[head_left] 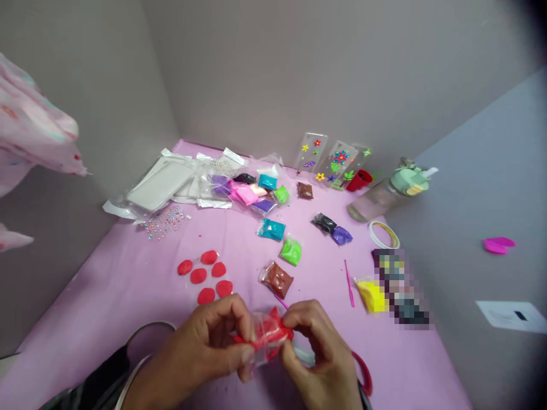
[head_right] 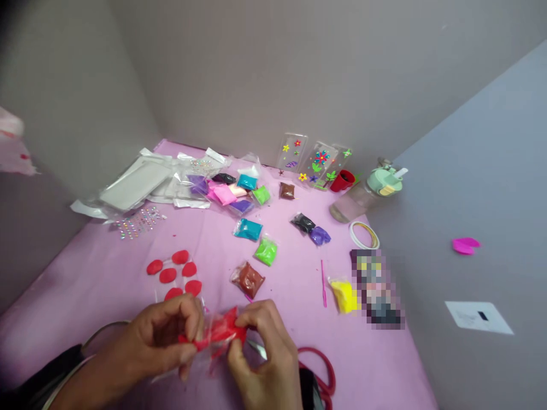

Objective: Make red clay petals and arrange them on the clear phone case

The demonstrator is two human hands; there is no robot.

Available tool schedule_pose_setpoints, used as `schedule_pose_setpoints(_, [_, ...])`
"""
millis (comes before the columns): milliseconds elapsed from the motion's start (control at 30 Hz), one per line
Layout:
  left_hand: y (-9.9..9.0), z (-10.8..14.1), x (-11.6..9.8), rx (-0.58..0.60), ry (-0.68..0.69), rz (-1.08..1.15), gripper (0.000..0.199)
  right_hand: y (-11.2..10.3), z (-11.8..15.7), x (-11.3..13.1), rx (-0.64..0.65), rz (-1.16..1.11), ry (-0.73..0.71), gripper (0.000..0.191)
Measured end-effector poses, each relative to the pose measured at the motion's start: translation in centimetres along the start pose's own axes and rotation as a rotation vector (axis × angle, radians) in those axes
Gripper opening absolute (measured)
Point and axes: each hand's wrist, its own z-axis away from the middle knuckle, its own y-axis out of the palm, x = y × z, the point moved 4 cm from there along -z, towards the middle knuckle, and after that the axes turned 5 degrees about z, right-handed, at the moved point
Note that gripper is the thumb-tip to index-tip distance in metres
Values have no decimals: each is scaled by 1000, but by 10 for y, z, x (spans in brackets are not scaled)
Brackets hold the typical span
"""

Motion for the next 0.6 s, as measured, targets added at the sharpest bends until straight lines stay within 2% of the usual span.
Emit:
schedule_pose_setpoints(200, [-12,0,4,-151,-42,300,5,-16,-7,-15,-76,-20,89,13])
schedule_pose_setpoints(333, [-25,7,3,-222,-38,416,13,-29,-9,-42,-164,119,110,6])
schedule_pose_setpoints(400, [-28,13,-4,-217,-6,394,8,-34,-9,-57,-142,257,80,11])
schedule_pose_setpoints(467, [-26,19,-19,-163,75,342,24,-39,-10,-64,-74,368,18,22])
schedule_pose_setpoints(533, [-23,24,-38,-113,187,258,43,-51,-9,-57,-61,411,-17,30])
schedule_pose_setpoints(600, [-25,31,-55,-104,270,56,42,-72,-4,-40,-143,376,19,28])
